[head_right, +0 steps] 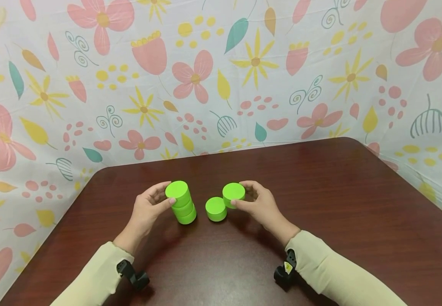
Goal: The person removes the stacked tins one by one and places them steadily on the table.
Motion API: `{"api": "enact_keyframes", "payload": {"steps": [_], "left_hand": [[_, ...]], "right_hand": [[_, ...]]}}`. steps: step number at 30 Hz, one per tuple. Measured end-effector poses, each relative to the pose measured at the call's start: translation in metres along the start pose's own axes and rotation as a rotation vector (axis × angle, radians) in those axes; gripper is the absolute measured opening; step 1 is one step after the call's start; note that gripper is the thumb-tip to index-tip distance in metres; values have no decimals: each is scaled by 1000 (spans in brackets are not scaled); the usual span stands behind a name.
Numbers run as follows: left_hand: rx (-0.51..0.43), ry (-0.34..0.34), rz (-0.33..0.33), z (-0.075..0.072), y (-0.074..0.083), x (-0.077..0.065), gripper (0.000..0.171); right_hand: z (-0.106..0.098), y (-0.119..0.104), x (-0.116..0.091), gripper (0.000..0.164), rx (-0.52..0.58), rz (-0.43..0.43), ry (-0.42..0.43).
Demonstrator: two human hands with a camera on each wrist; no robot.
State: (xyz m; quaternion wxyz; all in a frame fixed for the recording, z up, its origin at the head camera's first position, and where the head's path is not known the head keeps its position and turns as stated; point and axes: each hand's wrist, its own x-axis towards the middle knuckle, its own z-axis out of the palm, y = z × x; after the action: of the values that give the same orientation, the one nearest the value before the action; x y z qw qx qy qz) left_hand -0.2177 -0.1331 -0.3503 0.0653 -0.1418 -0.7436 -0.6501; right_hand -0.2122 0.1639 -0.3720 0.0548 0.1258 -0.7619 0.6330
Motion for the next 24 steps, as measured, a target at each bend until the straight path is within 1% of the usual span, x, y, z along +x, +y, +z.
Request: {"api": "enact_keyframes", "payload": {"steps": [4,10,18,24], "left_hand": [[-8,5,-1,0,0,0,47],[-9,7,-4,0,-1,0,47],[-25,8,8,0,-2,0,47],[-28,4,16,0,-2,0,47]], "right_hand": [[-1,3,-1,49,13,9,-2],[-2,6,-3,49,28,-3,-8],[-4,11,-3,52,4,43,-18],[-6,16,-4,53,-16,52,-27]]}}
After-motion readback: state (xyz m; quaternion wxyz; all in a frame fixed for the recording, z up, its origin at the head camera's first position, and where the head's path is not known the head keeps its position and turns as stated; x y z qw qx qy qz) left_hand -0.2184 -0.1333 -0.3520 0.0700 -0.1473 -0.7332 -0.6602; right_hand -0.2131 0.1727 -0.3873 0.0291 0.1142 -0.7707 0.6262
